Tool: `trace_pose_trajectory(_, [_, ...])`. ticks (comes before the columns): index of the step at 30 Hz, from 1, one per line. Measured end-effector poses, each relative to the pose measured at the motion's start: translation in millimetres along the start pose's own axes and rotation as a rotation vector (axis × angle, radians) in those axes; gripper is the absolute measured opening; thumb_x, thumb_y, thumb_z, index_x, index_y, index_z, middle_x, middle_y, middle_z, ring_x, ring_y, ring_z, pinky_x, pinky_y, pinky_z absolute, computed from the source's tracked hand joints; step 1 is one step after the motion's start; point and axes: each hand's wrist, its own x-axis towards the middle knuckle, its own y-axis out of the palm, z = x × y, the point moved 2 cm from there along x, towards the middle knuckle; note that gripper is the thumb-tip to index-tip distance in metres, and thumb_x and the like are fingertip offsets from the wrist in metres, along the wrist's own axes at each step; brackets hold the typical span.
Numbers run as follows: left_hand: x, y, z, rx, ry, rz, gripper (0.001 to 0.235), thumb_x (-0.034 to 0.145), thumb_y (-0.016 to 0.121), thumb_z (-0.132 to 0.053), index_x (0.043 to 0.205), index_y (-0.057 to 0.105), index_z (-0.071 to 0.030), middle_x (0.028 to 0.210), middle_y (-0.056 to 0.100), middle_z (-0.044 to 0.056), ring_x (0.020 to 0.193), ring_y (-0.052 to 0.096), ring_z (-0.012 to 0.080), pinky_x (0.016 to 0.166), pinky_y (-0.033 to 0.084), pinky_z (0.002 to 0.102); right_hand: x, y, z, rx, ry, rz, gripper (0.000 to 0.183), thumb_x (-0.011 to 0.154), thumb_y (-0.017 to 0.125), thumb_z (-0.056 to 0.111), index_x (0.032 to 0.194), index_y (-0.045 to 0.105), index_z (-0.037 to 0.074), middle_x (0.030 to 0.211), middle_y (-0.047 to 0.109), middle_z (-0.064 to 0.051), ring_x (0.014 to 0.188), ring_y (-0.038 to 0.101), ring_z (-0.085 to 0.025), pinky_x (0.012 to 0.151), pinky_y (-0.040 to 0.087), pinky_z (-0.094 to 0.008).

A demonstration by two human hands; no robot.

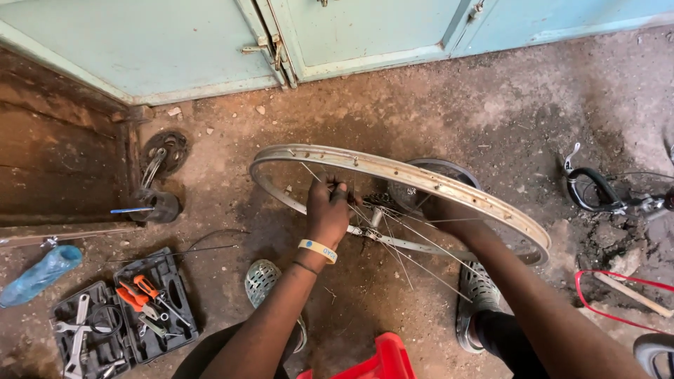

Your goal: The person is seated on a red stool, working on a bicycle wheel placed on the floor. They insert and tighten spokes into the hub and rim by hand, rotating the wheel to access different sections.

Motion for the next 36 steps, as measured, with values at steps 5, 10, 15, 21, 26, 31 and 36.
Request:
trace_pose_trajectory(5, [2, -3, -1, -0.032, -0.01, -0.019, 0.013, 0.108, 0.038, -0.008, 0.106, 0.051, -0.007, 0.081, 0.066, 0.009, 0.084, 0.067, 0.02, 0.086, 0.058, 0.05, -22, -27, 20, 0.299, 0.281, 0.97, 0.06, 0.081, 0.078, 0.047, 0.132, 0.054, 0.027, 0.111, 0.075, -0.008, 0.103, 0.076, -0.032, 0.087, 0.063, -0.046])
trace_pose_trajectory(10, [2, -7, -3, -0.05, -0.031, -0.051, 0.013, 0.109, 0.037, -0.009, 0.109, 0.051, -0.008, 0.084, 0.064, 0.007, 0.086, 0.067, 0.0186, 0.09, 0.057, 0.051, -74, 16, -7, 0.107, 0.198, 0.847, 0.081, 0.077, 0.078, 0.059, 0.144, 0.045, 0.029, 0.114, 0.069, -0.008, 0.094, 0.077, -0.034, 0.083, 0.063, -0.055])
trace_pose_trajectory(15, [9, -7, -2, -0.062, -0.034, -0.087, 0.012, 0.109, 0.038, -0.008, 0.11, 0.049, -0.005, 0.087, 0.061, 0.009, 0.083, 0.067, 0.0184, 0.086, 0.058, 0.046, 11, -90, -42, -0.043, 0.279, 0.896, 0.038, 0.08, 0.078, 0.037, 0.117, 0.072, 0.03, 0.091, 0.078, -0.002, 0.091, 0.079, -0.025, 0.075, 0.065, -0.041])
trace_pose_trajectory(21, [3, -10, -12, 0.015, -0.041, -0.134, 0.012, 0.109, 0.039, -0.01, 0.114, 0.05, -0.007, 0.09, 0.063, 0.008, 0.083, 0.068, 0.0169, 0.082, 0.059, 0.042, 31, -168, -32, -0.002, 0.267, 0.721, 0.029, 0.083, 0.073, 0.052, 0.102, 0.075, 0.031, 0.079, 0.076, -0.005, 0.087, 0.077, -0.029, 0.077, 0.061, -0.043])
trace_pose_trajectory(26, [27, -20, 5, -0.029, -0.046, -0.18, 0.01, 0.108, 0.04, -0.01, 0.115, 0.046, -0.005, 0.087, 0.06, 0.009, 0.079, 0.068, 0.0185, 0.073, 0.061, 0.039, 30, -148, -4, -0.321, 0.167, 0.651, 0.022, 0.082, 0.064, 0.044, 0.098, 0.075, 0.034, 0.066, 0.07, -0.002, 0.064, 0.074, -0.028, 0.059, 0.054, -0.046])
trace_pose_trajectory(31, [32, -26, 5, 0.013, -0.045, -0.191, 0.009, 0.108, 0.04, -0.009, 0.114, 0.047, -0.006, 0.086, 0.061, 0.008, 0.075, 0.068, 0.0168, 0.071, 0.063, 0.037, -5, -80, -22, -0.275, 0.14, 0.55, 0.049, 0.077, 0.063, 0.025, 0.125, 0.066, 0.017, 0.102, 0.073, -0.01, 0.084, 0.076, -0.033, 0.067, 0.055, -0.05])
trace_pose_trajectory(36, [14, -19, -12, 0.022, -0.023, -0.147, 0.008, 0.107, 0.041, -0.007, 0.112, 0.047, -0.005, 0.084, 0.058, 0.007, 0.071, 0.066, 0.0161, 0.065, 0.057, 0.03, -124, 81, -86, -0.536, -0.213, -0.026, 0.019, 0.092, 0.052, 0.023, 0.104, 0.063, 0.014, 0.081, 0.058, -0.001, 0.079, 0.064, -0.021, 0.072, 0.055, -0.029])
